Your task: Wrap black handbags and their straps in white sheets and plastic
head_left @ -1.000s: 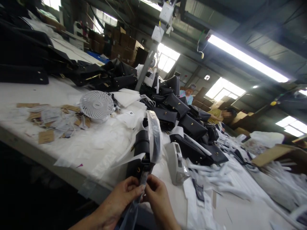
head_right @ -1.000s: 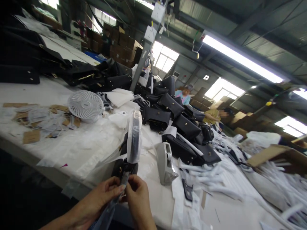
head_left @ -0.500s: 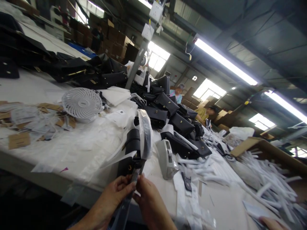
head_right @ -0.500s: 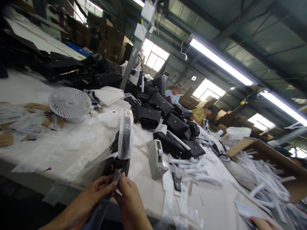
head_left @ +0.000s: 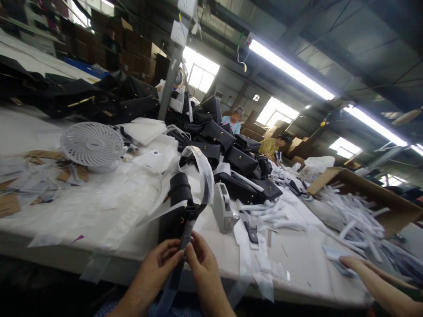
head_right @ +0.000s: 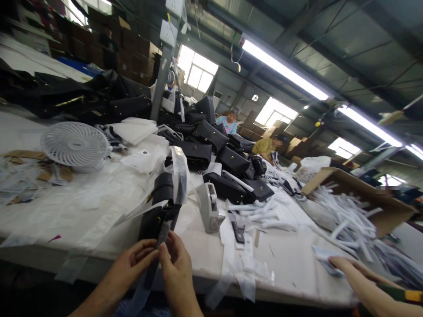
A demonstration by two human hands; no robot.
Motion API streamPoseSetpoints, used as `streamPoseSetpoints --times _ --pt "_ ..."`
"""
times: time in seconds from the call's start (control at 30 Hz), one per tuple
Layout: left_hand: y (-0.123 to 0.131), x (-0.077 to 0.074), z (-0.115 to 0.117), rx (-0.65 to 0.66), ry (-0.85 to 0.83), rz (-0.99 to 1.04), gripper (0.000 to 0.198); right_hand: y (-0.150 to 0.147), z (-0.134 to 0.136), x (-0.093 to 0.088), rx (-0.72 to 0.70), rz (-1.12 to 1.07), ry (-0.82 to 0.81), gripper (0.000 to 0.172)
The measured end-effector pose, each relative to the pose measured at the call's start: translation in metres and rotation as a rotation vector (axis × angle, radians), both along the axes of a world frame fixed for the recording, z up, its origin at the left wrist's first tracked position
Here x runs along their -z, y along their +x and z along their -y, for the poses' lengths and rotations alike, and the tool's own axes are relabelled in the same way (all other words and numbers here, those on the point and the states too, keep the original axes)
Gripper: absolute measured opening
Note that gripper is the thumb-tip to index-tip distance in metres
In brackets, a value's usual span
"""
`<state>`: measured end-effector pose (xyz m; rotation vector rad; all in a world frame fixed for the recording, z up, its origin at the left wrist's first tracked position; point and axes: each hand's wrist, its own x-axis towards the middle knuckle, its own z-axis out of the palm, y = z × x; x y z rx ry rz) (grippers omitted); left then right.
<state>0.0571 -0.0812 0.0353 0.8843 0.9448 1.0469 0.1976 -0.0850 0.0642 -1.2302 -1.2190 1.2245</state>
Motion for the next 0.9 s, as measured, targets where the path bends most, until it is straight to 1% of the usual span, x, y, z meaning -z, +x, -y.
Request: streamPoseSetpoints --times 0.1,0.13,0.2,0.27,0.33,0.37,0.4,0.43,0.47,0.5,0.53,0.57,0.6,0.67,0.73,0.77,0.83,0.9 --pt "0.001 0.006 -0.007 0.077 0.139 -0.082 0.047 0.007 -0.001 0.003 0.098 0.165 0.055 0.052" --pt "0.001 0.007 -0.010 0.093 0.180 -0.116 0.045 0.008 -0.005 0.002 0.164 0.235 0.093 0.057" --pt "-0.003 0.010 -0.014 0.101 0.221 -0.181 0.042 0.006 -0.016 -0.002 0.266 0.336 0.160 0.072" --pt "-0.015 0.013 -0.015 0.096 0.242 -0.254 0.039 -0.001 -0.029 -0.006 0.278 0.366 0.185 0.086" --pt "-0.035 0.017 -0.012 0.049 0.316 -0.380 0.032 -0.013 -0.038 -0.009 0.257 0.372 0.173 0.096" --pt "-0.048 0.019 -0.011 -0.009 0.382 -0.464 0.028 -0.019 -0.042 -0.009 0.251 0.376 0.160 0.101" --pt "-0.062 0.020 -0.010 -0.099 0.469 -0.556 0.027 -0.025 -0.045 -0.009 0.249 0.382 0.142 0.105" --pt "-0.076 0.021 -0.010 -0.239 0.547 -0.630 0.028 -0.030 -0.047 -0.009 0.245 0.391 0.124 0.109" --pt "-0.090 0.022 -0.012 -0.388 0.583 -0.694 0.030 -0.034 -0.048 -0.008 0.242 0.404 0.109 0.110" --pt "-0.103 0.021 -0.016 -0.513 0.582 -0.749 0.033 -0.037 -0.049 -0.008 0.243 0.419 0.098 0.110" --pt "-0.113 0.021 -0.023 -0.596 0.550 -0.794 0.038 -0.038 -0.050 -0.008 0.242 0.433 0.090 0.106" --pt "-0.120 0.021 -0.031 -0.612 0.508 -0.806 0.043 -0.038 -0.051 -0.008 0.233 0.444 0.086 0.101" --pt "-0.124 0.022 -0.040 -0.576 0.464 -0.793 0.047 -0.037 -0.052 -0.008 0.217 0.445 0.088 0.093" --pt "-0.124 0.025 -0.058 -0.401 0.411 -0.702 0.051 -0.030 -0.056 -0.009 0.161 0.403 0.105 0.077" --pt "-0.114 0.029 -0.070 -0.236 0.431 -0.634 0.050 -0.020 -0.061 -0.011 0.097 0.316 0.133 0.071" --pt "-0.108 0.030 -0.073 -0.193 0.466 -0.633 0.048 -0.013 -0.063 -0.012 0.078 0.270 0.144 0.071" --pt "-0.094 0.029 -0.073 -0.154 0.589 -0.679 0.039 0.001 -0.067 -0.014 0.049 0.187 0.142 0.072" --pt "-0.082 0.022 -0.070 -0.135 0.754 -0.735 0.032 0.017 -0.070 -0.015 0.051 0.110 0.106 0.067"
